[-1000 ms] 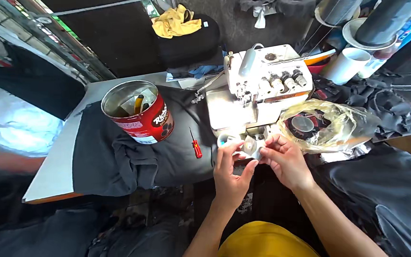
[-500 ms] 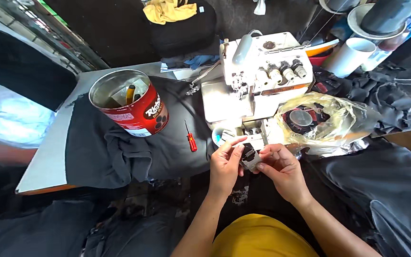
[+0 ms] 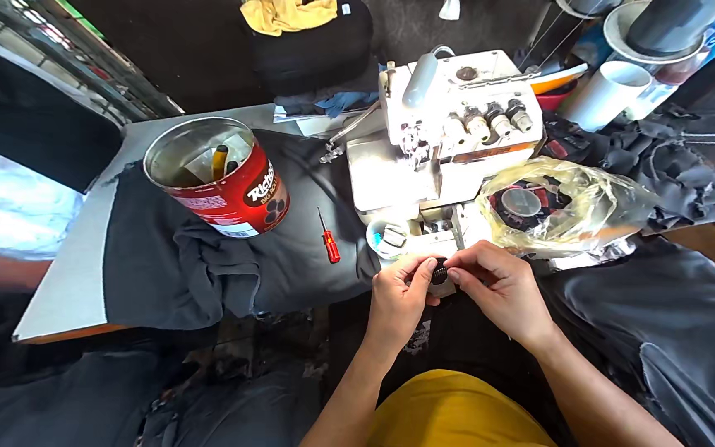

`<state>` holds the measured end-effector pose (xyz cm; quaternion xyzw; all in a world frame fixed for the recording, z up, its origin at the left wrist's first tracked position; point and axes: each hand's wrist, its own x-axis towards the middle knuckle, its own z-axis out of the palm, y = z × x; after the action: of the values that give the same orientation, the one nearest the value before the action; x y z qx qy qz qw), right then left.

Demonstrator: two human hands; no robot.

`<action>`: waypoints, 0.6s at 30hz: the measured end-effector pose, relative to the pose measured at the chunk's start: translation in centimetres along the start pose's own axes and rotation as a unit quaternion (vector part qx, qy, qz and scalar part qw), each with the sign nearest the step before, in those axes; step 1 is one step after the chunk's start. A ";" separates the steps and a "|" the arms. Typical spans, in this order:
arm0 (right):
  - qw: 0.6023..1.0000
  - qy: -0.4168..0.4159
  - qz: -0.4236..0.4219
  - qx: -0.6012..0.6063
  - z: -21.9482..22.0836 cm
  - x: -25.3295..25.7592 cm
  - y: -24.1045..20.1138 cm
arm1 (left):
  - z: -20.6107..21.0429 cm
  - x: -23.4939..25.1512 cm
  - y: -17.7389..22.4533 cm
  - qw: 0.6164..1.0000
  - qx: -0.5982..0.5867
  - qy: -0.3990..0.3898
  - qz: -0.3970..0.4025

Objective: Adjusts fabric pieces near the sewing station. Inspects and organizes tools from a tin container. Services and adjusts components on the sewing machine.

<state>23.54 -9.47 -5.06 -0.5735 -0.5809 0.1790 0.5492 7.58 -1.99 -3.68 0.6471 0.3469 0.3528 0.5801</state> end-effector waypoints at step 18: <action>0.979 -0.104 -0.069 -0.164 -0.4 0.7 -1.5 | -0.5 -0.1 1.1 0.981 0.181 -0.067 -0.037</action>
<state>23.38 -9.44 -3.40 -0.5923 -0.6945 0.1018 0.3956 7.19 -1.90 -2.57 0.7503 0.3888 0.2183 0.4881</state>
